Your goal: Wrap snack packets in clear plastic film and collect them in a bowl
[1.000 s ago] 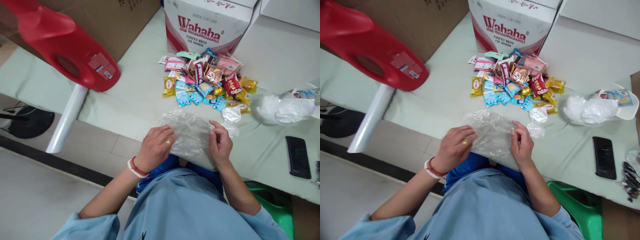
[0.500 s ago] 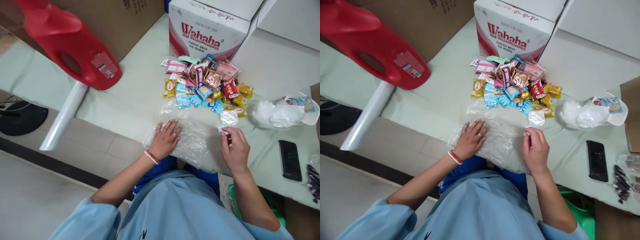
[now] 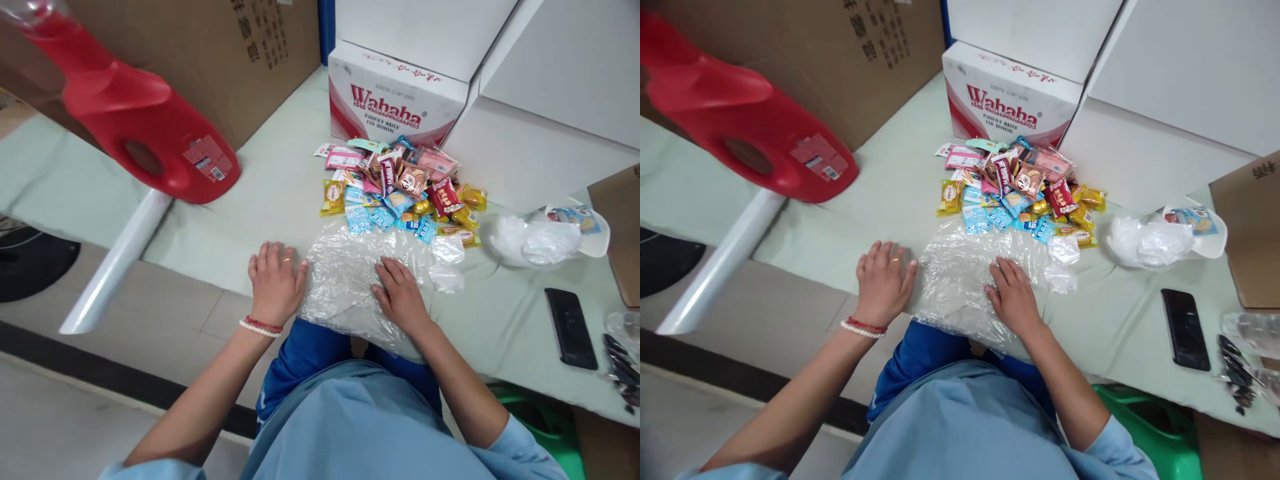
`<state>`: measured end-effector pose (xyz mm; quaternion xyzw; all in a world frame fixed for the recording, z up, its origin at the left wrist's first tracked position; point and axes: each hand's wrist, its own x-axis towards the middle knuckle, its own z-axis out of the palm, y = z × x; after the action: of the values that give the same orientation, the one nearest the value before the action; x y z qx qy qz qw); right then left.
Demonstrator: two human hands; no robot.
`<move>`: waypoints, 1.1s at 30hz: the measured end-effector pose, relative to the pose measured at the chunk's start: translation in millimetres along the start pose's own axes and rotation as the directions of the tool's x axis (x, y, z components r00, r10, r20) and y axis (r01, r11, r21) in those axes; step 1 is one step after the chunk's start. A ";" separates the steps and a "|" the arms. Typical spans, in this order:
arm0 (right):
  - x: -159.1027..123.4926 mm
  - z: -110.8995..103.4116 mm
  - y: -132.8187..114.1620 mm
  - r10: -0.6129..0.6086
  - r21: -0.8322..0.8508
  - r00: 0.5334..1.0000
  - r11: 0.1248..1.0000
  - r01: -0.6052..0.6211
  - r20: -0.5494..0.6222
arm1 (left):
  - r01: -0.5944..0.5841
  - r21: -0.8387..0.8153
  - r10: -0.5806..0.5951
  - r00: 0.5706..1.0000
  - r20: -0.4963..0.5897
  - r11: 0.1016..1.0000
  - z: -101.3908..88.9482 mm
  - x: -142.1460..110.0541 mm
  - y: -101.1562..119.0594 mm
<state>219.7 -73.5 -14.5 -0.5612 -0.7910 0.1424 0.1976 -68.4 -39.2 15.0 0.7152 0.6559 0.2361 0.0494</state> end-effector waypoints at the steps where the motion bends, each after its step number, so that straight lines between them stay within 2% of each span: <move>1: 0.7 -0.5 -0.7 -0.003 0.002 1.000 1.000 0.003 0.003 | -0.066 -0.028 0.065 0.997 -0.039 0.997 -1.9 2.2 5.2; 3: 3.0 -3.4 -3.1 -0.008 0.003 1.000 1.000 0.008 0.012 | -0.256 -0.098 0.256 0.967 -0.021 0.962 -0.2 8.2 20.4; 5: 5.2 -11.1 -3.5 -0.030 0.010 0.999 1.000 0.029 0.045 | -0.367 -0.153 0.380 0.922 0.067 0.918 9.6 16.5 33.1; 8: 13.2 -36.5 3.0 -0.036 0.014 0.997 0.999 0.035 0.068 | -0.332 -0.130 0.352 0.919 0.179 0.934 32.4 29.4 34.6; 10: 29.5 -59.5 11.2 -0.003 -0.027 1.000 1.000 0.002 -0.003 | -0.310 -0.087 0.322 0.920 0.223 0.947 44.8 34.3 27.7; 13: 78.7 -87.8 27.9 0.009 -0.157 0.987 0.987 -0.035 -0.162 | -0.322 -0.051 0.325 0.915 0.240 0.945 51.4 35.3 20.1; 15: 122.2 -97.5 41.2 -0.005 -0.253 0.976 0.966 -0.051 -0.216 | -0.332 -0.038 0.330 0.911 0.247 0.943 50.1 34.3 19.9; 18: 177.8 -106.2 58.2 0.040 -0.353 0.989 0.931 -0.088 -0.141 | -0.338 -0.013 0.329 0.905 0.268 0.941 47.4 33.5 22.9; 20: 193.8 -114.9 62.5 0.095 -0.358 0.985 0.923 -0.141 -0.144 | -0.329 0.005 0.315 0.908 0.276 0.944 46.7 33.6 24.3; 22: 188.1 -124.7 58.2 0.117 -0.268 0.951 0.943 -0.197 -0.287 | -0.320 0.012 0.303 0.909 0.285 0.947 46.3 33.7 24.6; 23: 178.0 -127.8 52.6 0.137 -0.168 0.915 0.962 -0.214 -0.380 | -0.318 0.011 0.301 0.908 0.292 0.948 46.1 33.8 24.4; 24: 164.0 -128.1 45.0 0.177 -0.028 0.875 0.977 -0.212 -0.449 | -0.318 0.010 0.300 0.906 0.297 0.948 45.9 33.8 24.2; 25: 147.2 -124.6 35.9 0.259 0.150 0.845 0.966 -0.212 -0.469 | -0.318 0.008 0.301 0.905 0.301 0.948 45.5 33.8 24.0; 26: 128.6 -117.0 25.8 0.368 0.350 0.830 0.909 -0.225 -0.420 | -0.317 0.007 0.300 0.905 0.302 0.948 45.2 33.7 23.8; 28: 90.4 -91.6 5.5 0.516 0.662 0.843 0.686 -0.301 -0.152 | -0.312 0.008 0.295 0.907 0.301 0.950 44.7 33.4 23.8; 29: 72.8 -76.6 -3.5 0.547 0.730 0.837 0.582 -0.357 -0.026 | -0.307 0.008 0.291 0.909 0.300 0.952 44.5 33.2 23.9; 30: 57.1 -62.4 -11.2 0.549 0.749 0.833 0.520 -0.410 0.074 | -0.303 0.007 0.287 0.910 0.299 0.953 44.5 33.1 24.1; 31: 43.6 -51.1 -17.1 0.539 0.727 0.833 0.523 -0.446 0.123 | -0.300 0.005 0.285 0.911 0.299 0.954 44.5 33.0 24.4; 32: 32.8 -43.7 -21.3 0.532 0.666 0.839 0.586 -0.461 0.113 | -0.299 0.002 0.285 0.911 0.299 0.954 44.6 32.9 24.5; 33: 24.7 -40.7 -24.0 0.518 0.570 0.854 0.687 -0.451 0.051 | -0.301 -0.002 0.287 0.910 0.300 0.954 44.8 32.9 24.6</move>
<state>211.8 -58.0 35.9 -0.6735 -0.5236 0.3834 0.3539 -27.0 -0.2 -6.2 0.8339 0.5311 0.1161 0.0952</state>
